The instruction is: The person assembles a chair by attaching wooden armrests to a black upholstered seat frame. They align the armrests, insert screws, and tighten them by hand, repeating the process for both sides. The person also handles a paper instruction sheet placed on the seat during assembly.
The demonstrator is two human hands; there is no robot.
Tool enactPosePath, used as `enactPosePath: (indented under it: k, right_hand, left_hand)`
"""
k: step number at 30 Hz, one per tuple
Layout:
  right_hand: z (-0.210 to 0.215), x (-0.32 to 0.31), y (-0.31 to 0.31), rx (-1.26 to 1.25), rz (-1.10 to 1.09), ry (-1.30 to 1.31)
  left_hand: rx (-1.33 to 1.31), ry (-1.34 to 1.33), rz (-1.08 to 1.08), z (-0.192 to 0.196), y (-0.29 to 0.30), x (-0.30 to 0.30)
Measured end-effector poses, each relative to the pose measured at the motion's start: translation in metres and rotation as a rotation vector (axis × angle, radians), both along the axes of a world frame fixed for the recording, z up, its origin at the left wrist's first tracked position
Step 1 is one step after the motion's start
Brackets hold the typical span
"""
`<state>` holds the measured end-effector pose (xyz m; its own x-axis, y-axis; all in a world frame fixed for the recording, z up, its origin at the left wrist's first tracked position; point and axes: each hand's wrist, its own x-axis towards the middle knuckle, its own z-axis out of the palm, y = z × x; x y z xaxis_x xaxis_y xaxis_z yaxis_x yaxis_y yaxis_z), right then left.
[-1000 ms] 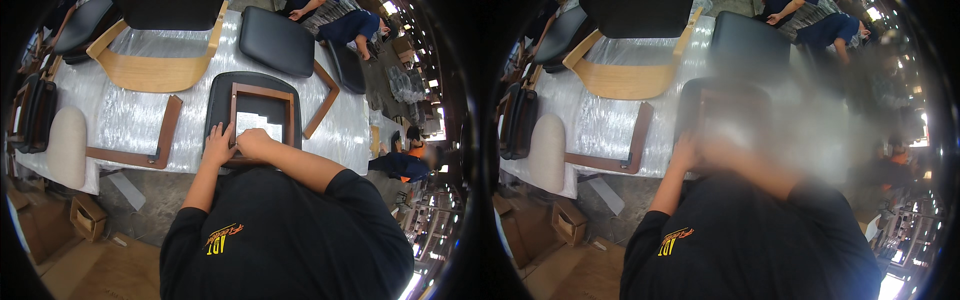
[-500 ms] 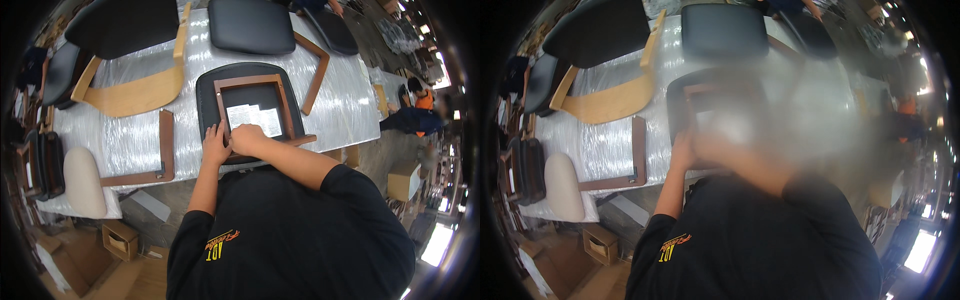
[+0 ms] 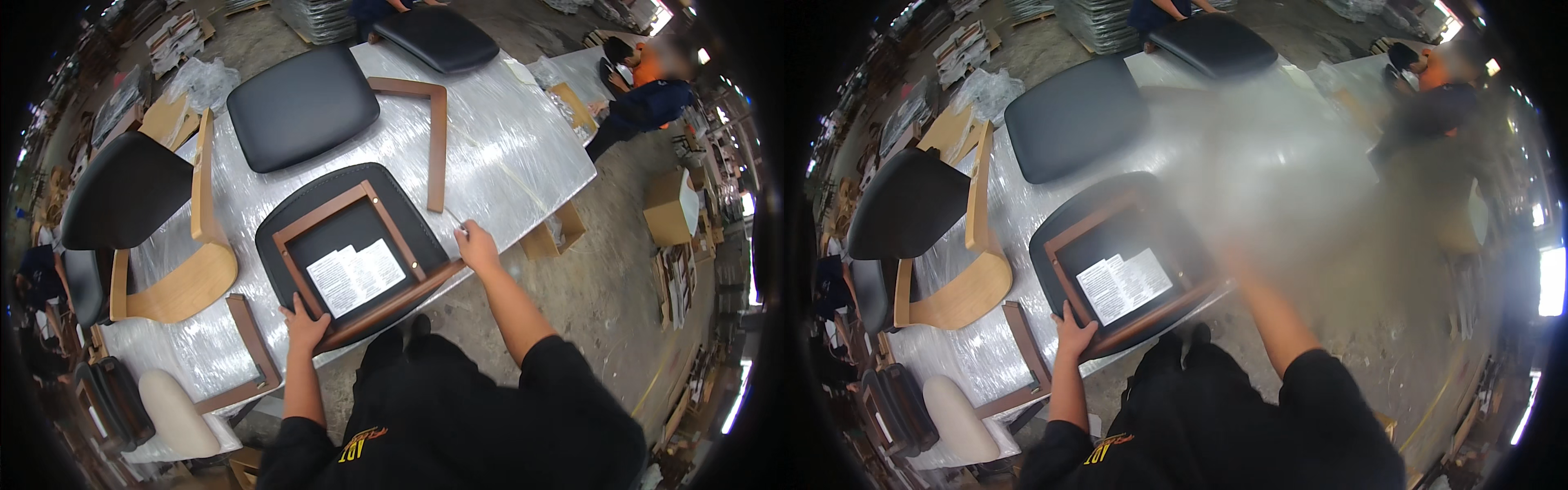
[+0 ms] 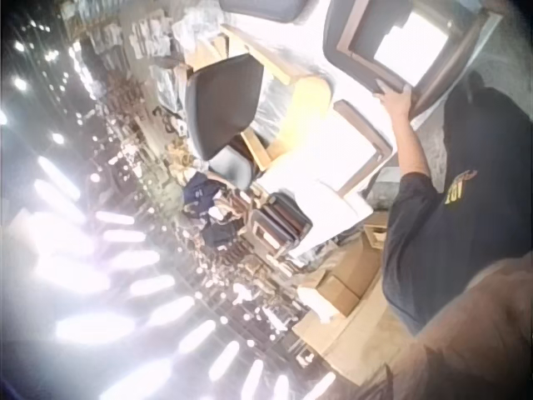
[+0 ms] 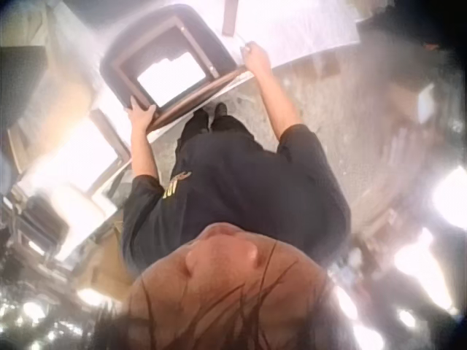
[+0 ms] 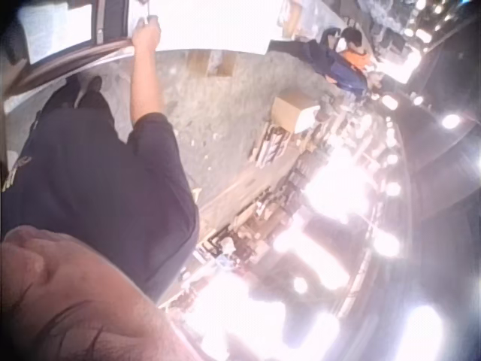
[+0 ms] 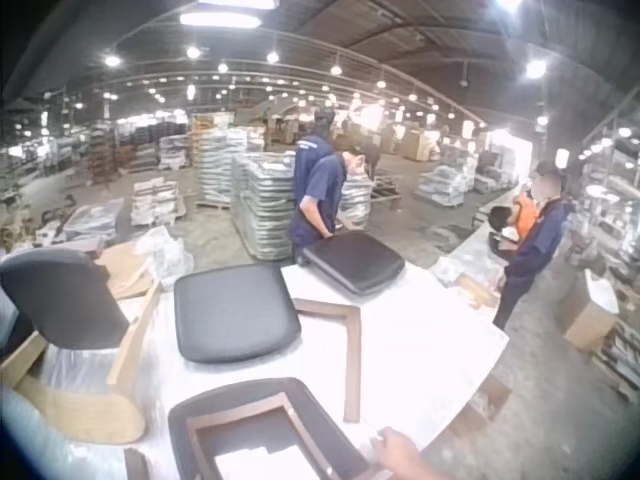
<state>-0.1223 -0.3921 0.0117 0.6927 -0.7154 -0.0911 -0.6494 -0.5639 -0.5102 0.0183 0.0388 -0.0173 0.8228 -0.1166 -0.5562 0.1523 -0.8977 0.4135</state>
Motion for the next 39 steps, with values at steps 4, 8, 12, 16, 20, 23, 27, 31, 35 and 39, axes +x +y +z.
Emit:
enactPosePath:
  k: [4,8,12,16,20,23,27,31,35,39]
  right_hand:
    - [-0.024,-0.063,0.011,-0.235,-0.12,-0.296]
    - [-0.002,-0.105,0.103,1.043,-0.116,-0.26]
    - [-0.009,-0.037,0.153,0.938,0.445,-0.53]
    - [-0.002,-0.004,0.148,0.891,0.34,-0.659]
    - [0.007,-0.006,0.147,0.32,0.457,-0.581]
    - [-0.005,-0.001,0.152,0.196,0.735,-0.247]
    - [-0.025,0.003,0.162,0.119,0.817,-0.166]
    - [-0.032,-0.003,0.169,0.082,0.751,-0.233]
    - [-0.034,-0.004,0.172,0.121,0.728,-0.222]
    - [-0.024,0.001,0.174,0.096,0.715,-0.23]
  left_hand:
    - [-0.081,-0.569,-0.071,0.001,-0.049,0.043]
    - [-0.081,-1.071,-0.347,-0.016,-0.122,0.146]
    - [-0.155,-0.42,-0.243,-0.042,-0.175,0.259]
    - [-0.151,-0.237,-0.266,-0.056,-0.172,0.292]
    - [-0.158,-0.243,-0.307,-0.07,-0.164,0.299]
    - [-0.132,-0.21,-0.321,-0.075,-0.158,0.308]
    - [-0.059,-0.333,-0.358,-0.08,-0.154,0.313]
    - [-0.216,-0.205,-0.322,-0.085,-0.16,0.312]
    - [-0.186,-0.242,-0.322,-0.081,-0.162,0.31]
    - [-0.154,-0.253,-0.337,-0.075,-0.165,0.307]
